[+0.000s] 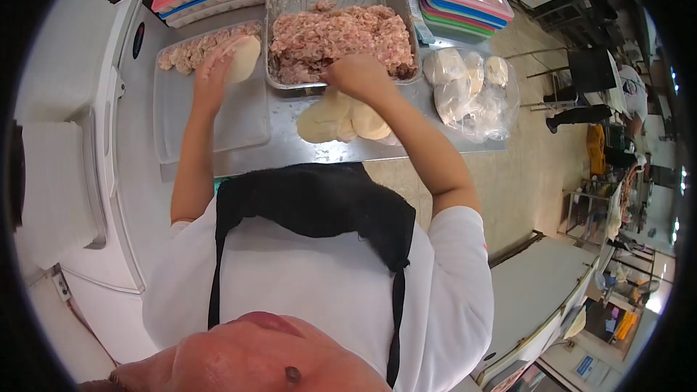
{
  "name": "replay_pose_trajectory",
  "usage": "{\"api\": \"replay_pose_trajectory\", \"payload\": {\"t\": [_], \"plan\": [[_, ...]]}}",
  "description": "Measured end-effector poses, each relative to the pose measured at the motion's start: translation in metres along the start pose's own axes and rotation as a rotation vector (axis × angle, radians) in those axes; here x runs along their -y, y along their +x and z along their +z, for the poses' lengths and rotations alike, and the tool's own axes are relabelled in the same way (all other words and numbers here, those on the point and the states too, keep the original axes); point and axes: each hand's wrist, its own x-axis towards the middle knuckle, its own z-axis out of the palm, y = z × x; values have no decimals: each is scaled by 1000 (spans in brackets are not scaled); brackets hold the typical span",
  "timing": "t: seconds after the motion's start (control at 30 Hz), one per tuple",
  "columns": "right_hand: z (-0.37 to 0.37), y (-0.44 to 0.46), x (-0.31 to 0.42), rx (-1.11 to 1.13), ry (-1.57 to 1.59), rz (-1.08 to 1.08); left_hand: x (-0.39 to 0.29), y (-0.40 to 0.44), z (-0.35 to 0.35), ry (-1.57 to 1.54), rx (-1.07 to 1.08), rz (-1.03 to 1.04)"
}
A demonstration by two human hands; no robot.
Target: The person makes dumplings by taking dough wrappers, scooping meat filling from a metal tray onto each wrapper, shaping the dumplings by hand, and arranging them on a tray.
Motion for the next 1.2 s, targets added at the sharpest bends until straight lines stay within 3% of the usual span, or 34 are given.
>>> {"api": "replay_pose_trajectory", "payload": {"t": [0.1, 0.17, 0.27, 0.37, 0.5, 0.57, 0.67, 0.77, 0.9, 0.97, 1.07, 1.17, 1.2], "plan": [[-1, -11, -21, -25, 349, 106, 20, 7, 7, -398, -348, -462], [-18, -24, -14, 11, 633, 236, 27, 17, 19, -624, -321, -469], [-9, -30, -17, -285, 815, 281, 36, 37, 51, -918, -154, -478], [-24, -26, -10, -288, 1088, 425, 10, 50, 98, -1127, -67, -560], [-3, -14, -10, -450, 909, 330, -47, 66, 126, -1378, -27, -621], [-2, -21, -9, -460, 724, 320, -29, 71, 126, -1396, -100, -676], [-31, -46, -20, -286, 478, 266, 3, 71, 121, -1361, -209, -645], [-54, -64, -3, -383, 159, 349, 4, 72, 118, -1293, -264, -633], [-22, -47, -4, -582, 134, 292, -22, 66, 126, -1325, -140, -623], [-2, -42, -17, -608, 117, 330, -1, 64, 127, -1363, -120, -632], [9, -59, -45, -264, 95, 433, -8, 64, 116, -1355, -91, -617], [-32, -77, -13, -282, 89, 471, -10, 66, 117, -1343, -89, -665], [-34, -79, -5, -428, 195, 417, -10, 67, 120, -1308, -92, -686]]}}
